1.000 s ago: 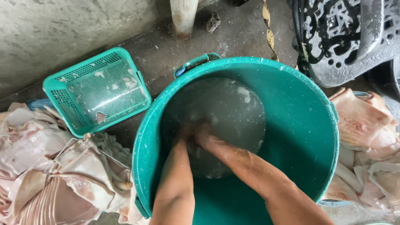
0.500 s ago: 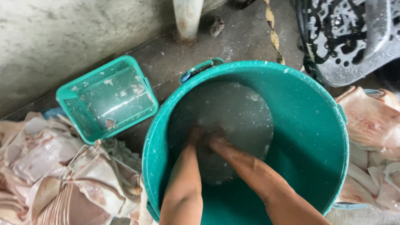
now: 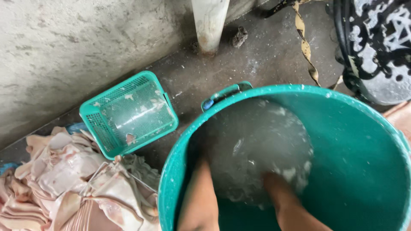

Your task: The person washes sheets of animal skin by hand in a bucket of water and then transfers them to a larger basin.

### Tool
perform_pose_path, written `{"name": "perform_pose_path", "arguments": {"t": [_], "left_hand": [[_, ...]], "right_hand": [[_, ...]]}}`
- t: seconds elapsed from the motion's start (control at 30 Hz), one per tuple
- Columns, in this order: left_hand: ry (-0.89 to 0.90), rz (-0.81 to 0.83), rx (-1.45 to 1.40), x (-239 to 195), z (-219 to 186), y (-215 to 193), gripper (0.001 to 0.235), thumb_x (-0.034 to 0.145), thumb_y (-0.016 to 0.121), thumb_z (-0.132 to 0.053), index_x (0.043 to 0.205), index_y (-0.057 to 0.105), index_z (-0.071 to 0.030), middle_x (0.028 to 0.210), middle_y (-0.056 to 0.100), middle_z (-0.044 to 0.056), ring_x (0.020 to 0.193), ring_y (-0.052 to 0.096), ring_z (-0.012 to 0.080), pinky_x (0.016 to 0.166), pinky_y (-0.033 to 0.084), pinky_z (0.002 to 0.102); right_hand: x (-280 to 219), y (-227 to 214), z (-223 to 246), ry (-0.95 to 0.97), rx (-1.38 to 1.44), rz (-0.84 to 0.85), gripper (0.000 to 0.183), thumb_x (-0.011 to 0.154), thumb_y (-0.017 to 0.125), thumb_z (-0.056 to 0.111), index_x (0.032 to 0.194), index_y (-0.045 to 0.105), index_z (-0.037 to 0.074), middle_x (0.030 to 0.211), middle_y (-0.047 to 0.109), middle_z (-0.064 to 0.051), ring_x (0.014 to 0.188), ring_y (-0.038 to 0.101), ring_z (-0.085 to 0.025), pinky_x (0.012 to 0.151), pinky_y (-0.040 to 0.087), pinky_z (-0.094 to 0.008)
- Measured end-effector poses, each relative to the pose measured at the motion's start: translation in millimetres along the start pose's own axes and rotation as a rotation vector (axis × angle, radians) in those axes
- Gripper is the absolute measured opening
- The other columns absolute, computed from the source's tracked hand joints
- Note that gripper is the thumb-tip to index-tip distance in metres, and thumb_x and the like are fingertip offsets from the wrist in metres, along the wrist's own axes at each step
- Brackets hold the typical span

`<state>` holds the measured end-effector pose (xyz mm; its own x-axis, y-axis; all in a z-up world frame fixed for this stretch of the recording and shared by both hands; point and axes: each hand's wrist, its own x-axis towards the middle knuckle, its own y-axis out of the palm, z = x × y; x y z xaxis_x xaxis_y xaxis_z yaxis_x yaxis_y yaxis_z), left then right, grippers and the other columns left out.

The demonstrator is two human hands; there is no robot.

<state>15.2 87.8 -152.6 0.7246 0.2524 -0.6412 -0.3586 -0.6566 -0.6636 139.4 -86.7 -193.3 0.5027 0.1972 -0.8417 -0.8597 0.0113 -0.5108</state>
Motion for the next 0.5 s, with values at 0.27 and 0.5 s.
{"name": "perform_pose_path", "arguments": {"t": [0.27, 0.5], "left_hand": [[-0.081, 0.317, -0.285, -10, 37, -29, 0.046, 0.104, 0.043, -0.033, 0.14, 0.057, -0.008, 0.147, 0.051, 0.021, 0.133, 0.05, 0.0376, 0.111, 0.037, 0.054], [-0.048, 0.375, -0.338, -27, 37, 13, 0.047, 0.103, 0.042, -0.034, 0.14, 0.057, -0.009, 0.148, 0.05, 0.021, 0.134, 0.048, 0.0377, 0.11, 0.036, 0.054]], "right_hand": [[-47, -46, -34, -0.056, -0.083, 0.012, 0.052, 0.091, 0.069, 0.043, 0.128, 0.069, 0.007, 0.127, 0.07, -0.021, 0.115, 0.066, -0.034, 0.098, 0.05, -0.047], [-104, -17, 26, -0.286, -0.066, 0.19, 0.055, 0.09, 0.07, 0.045, 0.13, 0.068, 0.006, 0.127, 0.07, -0.022, 0.115, 0.066, -0.034, 0.098, 0.051, -0.047]]}}
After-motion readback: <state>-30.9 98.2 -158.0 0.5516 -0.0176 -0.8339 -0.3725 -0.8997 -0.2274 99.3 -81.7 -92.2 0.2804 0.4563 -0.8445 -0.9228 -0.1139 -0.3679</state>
